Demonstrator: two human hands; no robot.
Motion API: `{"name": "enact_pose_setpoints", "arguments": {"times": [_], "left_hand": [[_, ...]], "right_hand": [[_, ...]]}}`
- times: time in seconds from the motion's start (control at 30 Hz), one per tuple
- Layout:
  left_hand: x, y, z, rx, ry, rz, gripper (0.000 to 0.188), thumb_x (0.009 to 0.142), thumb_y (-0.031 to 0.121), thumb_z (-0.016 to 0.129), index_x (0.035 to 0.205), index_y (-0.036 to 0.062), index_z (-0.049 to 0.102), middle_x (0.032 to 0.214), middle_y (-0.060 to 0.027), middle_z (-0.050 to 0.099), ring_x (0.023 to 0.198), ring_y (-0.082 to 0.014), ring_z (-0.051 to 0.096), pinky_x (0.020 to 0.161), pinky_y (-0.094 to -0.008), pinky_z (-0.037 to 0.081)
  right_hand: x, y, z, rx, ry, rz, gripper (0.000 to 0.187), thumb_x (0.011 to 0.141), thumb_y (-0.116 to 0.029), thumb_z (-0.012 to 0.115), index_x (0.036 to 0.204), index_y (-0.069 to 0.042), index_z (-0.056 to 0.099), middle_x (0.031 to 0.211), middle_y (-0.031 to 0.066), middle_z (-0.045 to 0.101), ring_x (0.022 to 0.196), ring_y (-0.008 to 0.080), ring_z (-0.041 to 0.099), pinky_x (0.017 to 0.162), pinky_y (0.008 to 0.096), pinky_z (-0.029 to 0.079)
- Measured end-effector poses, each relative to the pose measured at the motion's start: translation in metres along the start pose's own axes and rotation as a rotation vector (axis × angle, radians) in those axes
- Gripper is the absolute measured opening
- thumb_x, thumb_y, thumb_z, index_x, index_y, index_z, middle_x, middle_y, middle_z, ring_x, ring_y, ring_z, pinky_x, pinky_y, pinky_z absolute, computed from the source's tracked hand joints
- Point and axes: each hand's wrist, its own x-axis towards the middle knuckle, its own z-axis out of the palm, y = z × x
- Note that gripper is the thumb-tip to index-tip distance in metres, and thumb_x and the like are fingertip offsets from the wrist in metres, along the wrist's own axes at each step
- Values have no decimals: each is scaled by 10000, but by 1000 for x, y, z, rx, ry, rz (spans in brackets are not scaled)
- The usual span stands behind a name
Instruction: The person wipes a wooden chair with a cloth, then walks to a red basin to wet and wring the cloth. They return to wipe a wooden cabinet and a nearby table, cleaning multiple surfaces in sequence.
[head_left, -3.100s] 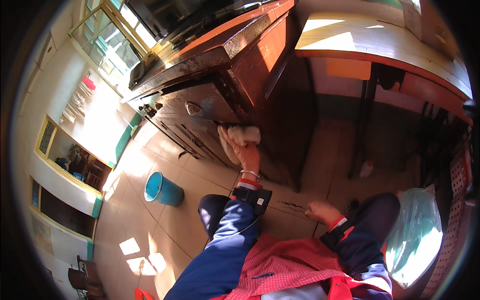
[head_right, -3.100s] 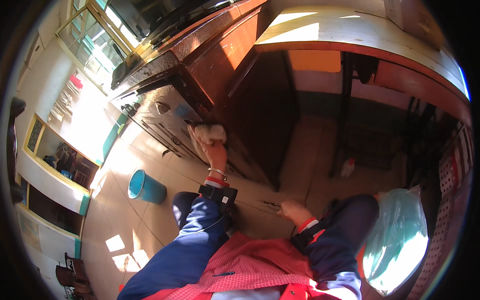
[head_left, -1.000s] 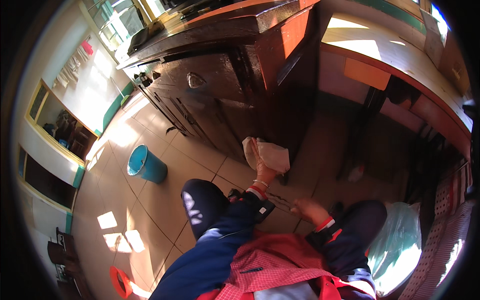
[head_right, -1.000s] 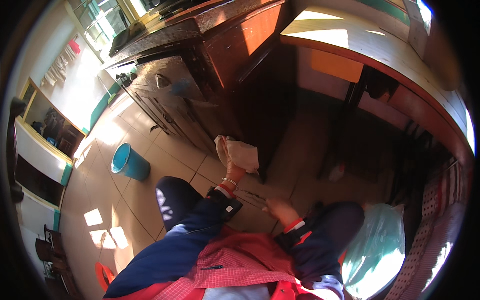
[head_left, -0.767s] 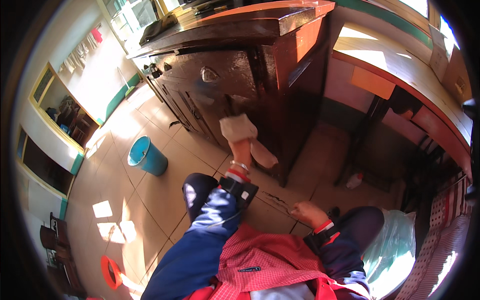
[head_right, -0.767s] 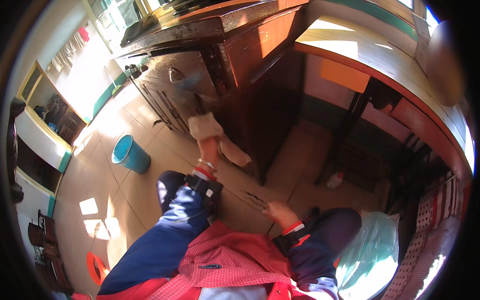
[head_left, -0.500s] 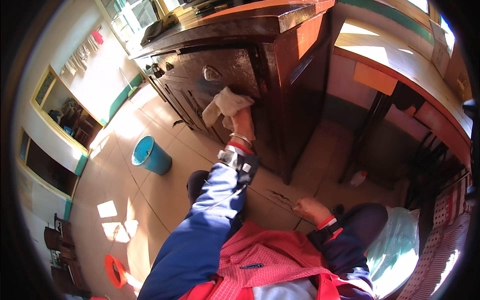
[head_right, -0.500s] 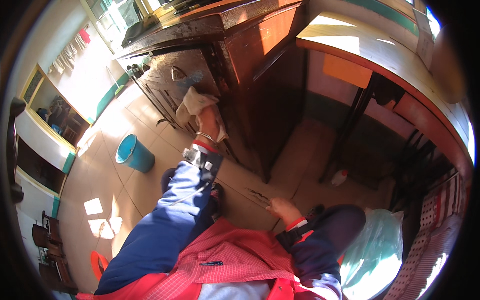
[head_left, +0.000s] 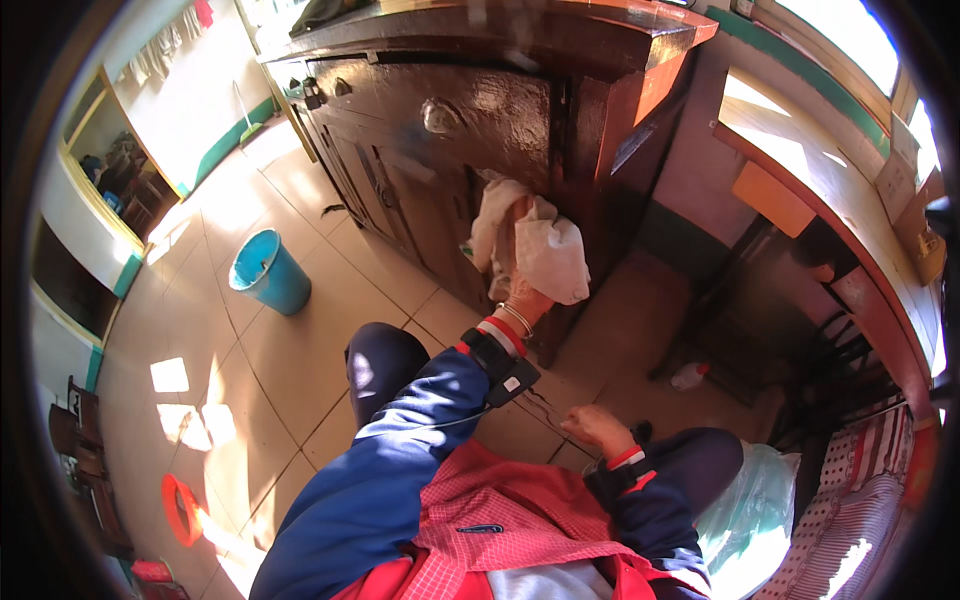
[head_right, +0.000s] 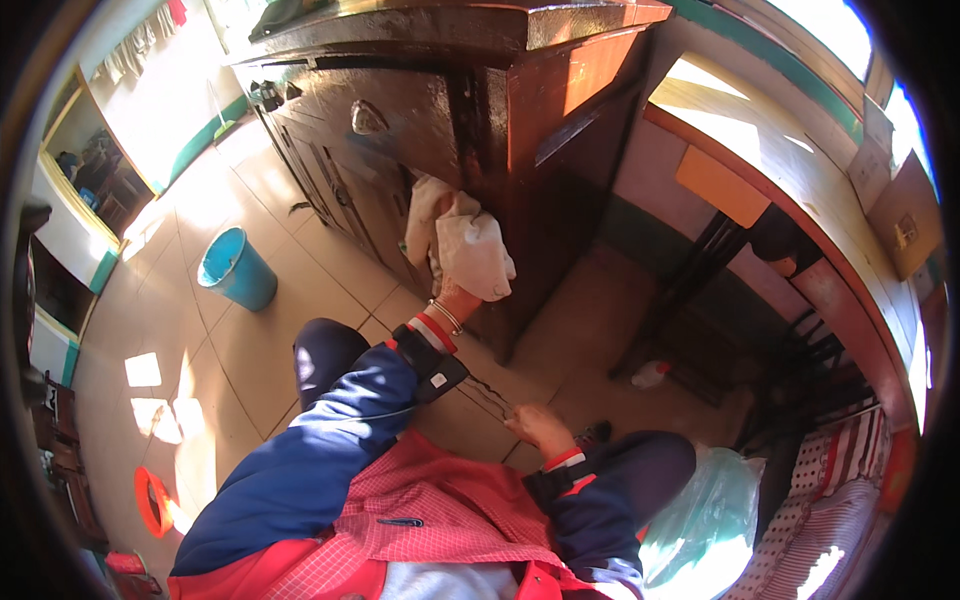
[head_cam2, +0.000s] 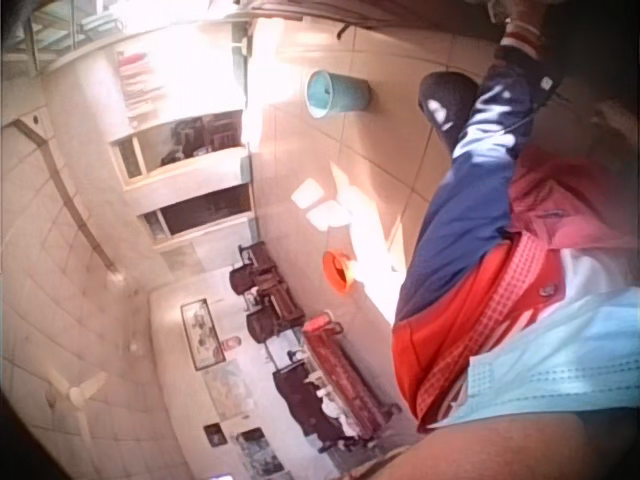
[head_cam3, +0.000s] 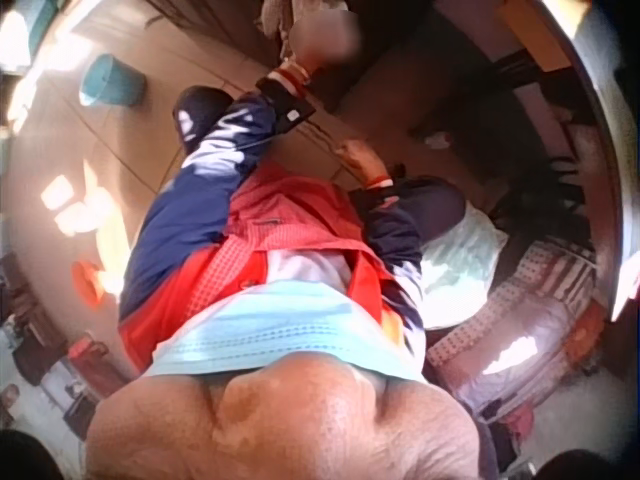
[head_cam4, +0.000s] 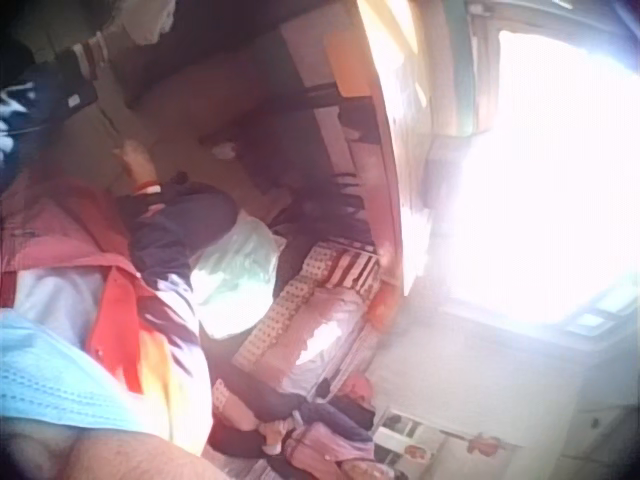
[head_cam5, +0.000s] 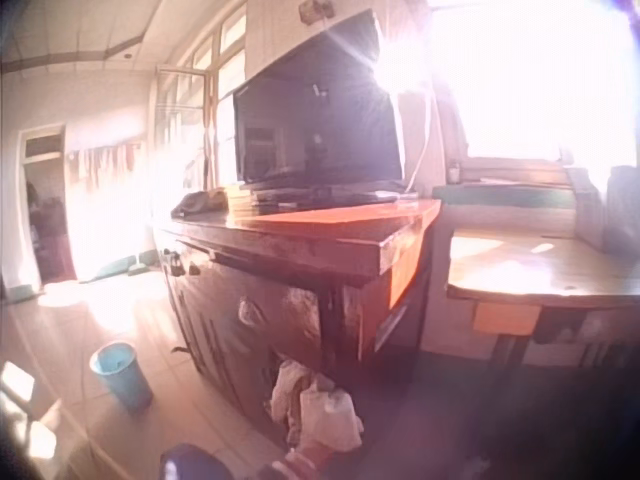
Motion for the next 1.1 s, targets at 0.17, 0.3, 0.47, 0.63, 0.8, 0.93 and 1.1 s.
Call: {"name": "enact_pose_setpoints", "arguments": {"times": [0.17, 0.3, 0.47, 0.63, 0.8, 0.93, 1.1], "left_hand": [[-6, -30, 15, -57, 217, 12, 274, 676, 329, 631, 735, 88, 514, 613, -29, 479, 531, -236, 468, 486, -365, 355], [-19, -68, 55, -969, 415, -597, 240, 868, 326, 482, 936, 98, 505, 746, -27, 477, 685, -176, 488, 582, -314, 422], [-70, -110, 86, -1524, 869, -427, 449, 794, 53, 596, 1214, 46, 436, 1124, -59, 488, 1029, -173, 492, 866, -258, 421], [-143, -113, 106, -324, 522, -714, 308, 885, 189, 514, 1176, 102, 458, 1103, -42, 489, 1019, -154, 480, 885, -276, 400], [-167, -100, 106, -1250, 405, -1284, 168, 951, 240, 407, 1068, 157, 495, 988, -18, 512, 940, -124, 481, 822, -265, 414], [-144, -92, 65, -1609, 122, -1420, 198, 939, 306, 407, 986, 162, 535, 940, -16, 562, 878, -158, 549, 776, -295, 445], [-116, -61, -16, -1550, -15, -873, 259, 940, 362, 440, 1011, 149, 569, 1000, -30, 608, 954, -214, 593, 854, -411, 476]], "right_hand": [[-2, 2, 1, -64, -18, 67, 335, 809, -356, 569, 900, -41, 640, 912, 202, 638, 875, 378, 607, 740, 472, 479], [-4, 0, 0, -82, -32, 74, 323, 817, -359, 557, 936, -69, 634, 917, 184, 643, 889, 376, 605, 756, 479, 483], [-4, -2, 1, -50, -23, 72, 313, 823, -369, 557, 932, -82, 622, 909, 179, 642, 887, 370, 605, 757, 467, 483], [4, 2, 5, -105, -38, 29, 308, 840, -360, 539, 925, -75, 621, 904, 185, 635, 881, 370, 597, 740, 468, 471], [14, 1, -1, -52, -119, 78, 326, 855, -352, 534, 998, -71, 617, 932, 183, 636, 892, 358, 599, 753, 431, 469], [22, -9, -16, 133, 76, 93, 425, 870, -367, 548, 1201, -102, 541, 919, 143, 642, 866, 273, 625, 753, 367, 476], [39, -34, -42, 833, 385, 13, 585, 905, -379, 536, 1396, -159, 308, 1176, 47, 564, 975, 229, 590, 810, 359, 484]]}}
